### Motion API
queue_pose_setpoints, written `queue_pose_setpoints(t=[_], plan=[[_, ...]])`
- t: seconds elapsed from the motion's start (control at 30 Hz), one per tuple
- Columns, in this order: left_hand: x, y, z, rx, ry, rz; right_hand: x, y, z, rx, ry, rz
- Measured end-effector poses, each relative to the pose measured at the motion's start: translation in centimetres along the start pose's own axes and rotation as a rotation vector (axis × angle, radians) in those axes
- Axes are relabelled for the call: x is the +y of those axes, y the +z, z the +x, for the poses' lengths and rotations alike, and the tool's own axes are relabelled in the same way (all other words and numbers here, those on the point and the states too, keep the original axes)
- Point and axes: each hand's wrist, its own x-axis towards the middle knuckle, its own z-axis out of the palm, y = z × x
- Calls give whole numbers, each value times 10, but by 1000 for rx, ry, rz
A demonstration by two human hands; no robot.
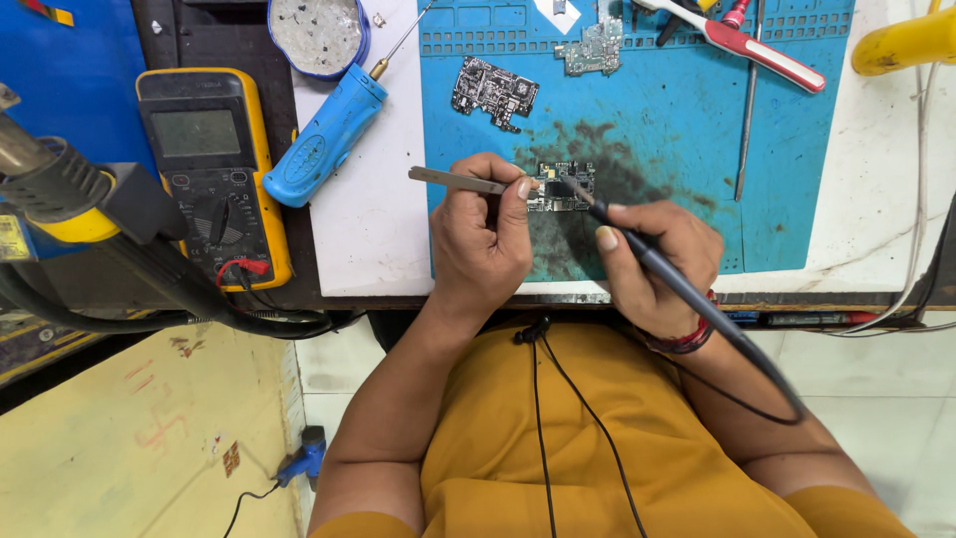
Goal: The person solders components on a small circuit board at a repair bench, holding the board with tweezers in one hand and a soldering iron in the other. They reposition the board and work on different points of it throughout the episode.
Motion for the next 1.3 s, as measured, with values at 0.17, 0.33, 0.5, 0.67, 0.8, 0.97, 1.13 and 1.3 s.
queue_pose_setpoints(t=[0.17,0.33,0.5,0.67,0.8,0.97,1.13,1.3], plan=[[3,-1,1,-16,-5,51,0,-1,5,-40,-86,36],[4,0,2,-28,-10,46,-3,-1,11,-77,-92,34],[4,1,2,-18,13,77,-4,-1,13,-97,-100,26],[4,1,2,-18,2,92,-5,-1,14,-105,-101,26],[4,1,3,-12,16,103,-6,-2,15,-109,-104,38],[3,1,3,-19,-9,95,-6,-2,16,-110,-110,36],[4,2,3,-13,2,90,-6,-1,15,-107,-114,31],[3,1,3,-20,-7,97,-6,-1,16,-105,-110,37]])
